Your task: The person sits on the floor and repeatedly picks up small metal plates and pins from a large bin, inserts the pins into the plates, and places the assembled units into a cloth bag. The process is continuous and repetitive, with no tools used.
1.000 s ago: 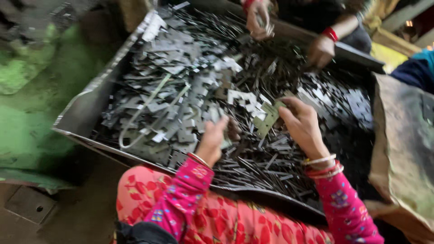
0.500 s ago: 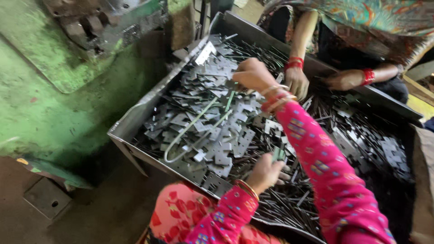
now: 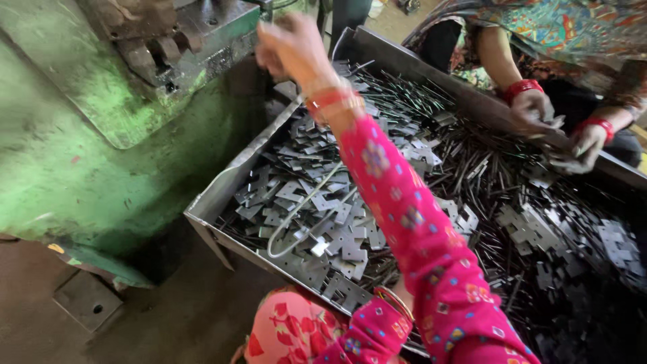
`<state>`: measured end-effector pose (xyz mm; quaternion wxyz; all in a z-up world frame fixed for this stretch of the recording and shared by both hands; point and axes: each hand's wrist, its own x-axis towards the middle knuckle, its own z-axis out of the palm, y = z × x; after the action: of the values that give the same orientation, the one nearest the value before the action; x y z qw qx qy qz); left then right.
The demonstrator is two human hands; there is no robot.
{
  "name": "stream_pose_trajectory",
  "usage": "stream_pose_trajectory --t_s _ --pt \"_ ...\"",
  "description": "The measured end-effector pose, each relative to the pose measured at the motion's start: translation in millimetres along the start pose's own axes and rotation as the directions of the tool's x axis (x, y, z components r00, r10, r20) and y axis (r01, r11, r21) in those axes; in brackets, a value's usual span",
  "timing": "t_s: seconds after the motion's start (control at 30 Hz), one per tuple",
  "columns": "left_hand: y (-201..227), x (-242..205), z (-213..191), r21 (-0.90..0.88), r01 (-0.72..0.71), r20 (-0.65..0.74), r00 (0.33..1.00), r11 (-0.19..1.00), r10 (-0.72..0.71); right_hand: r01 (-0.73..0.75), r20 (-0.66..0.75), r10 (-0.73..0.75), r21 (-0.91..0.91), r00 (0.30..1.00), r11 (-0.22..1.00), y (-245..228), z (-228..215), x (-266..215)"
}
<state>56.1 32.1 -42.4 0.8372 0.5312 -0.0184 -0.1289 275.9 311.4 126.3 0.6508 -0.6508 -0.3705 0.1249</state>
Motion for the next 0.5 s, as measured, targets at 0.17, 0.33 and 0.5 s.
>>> stream_pose_trajectory --t_s 0.17,0.33,0.5 --pt "0 0 45 -0.052 -0.033 0.012 0.999 0.998 0.033 0.046 0.189 0.003 -0.253 0.982 0.966 -25 -17 -153" --pt "3 0 34 -0.132 -0.078 -0.062 0.996 0.988 0.07 -0.149 0.124 0.199 -0.329 0.972 0.932 -104 -84 -295" --pt "10 -12 7 0.092 -0.098 -0.276 0.954 0.991 0.12 -0.246 -0.186 0.2 -0.273 0.962 0.93 -149 -188 -408"
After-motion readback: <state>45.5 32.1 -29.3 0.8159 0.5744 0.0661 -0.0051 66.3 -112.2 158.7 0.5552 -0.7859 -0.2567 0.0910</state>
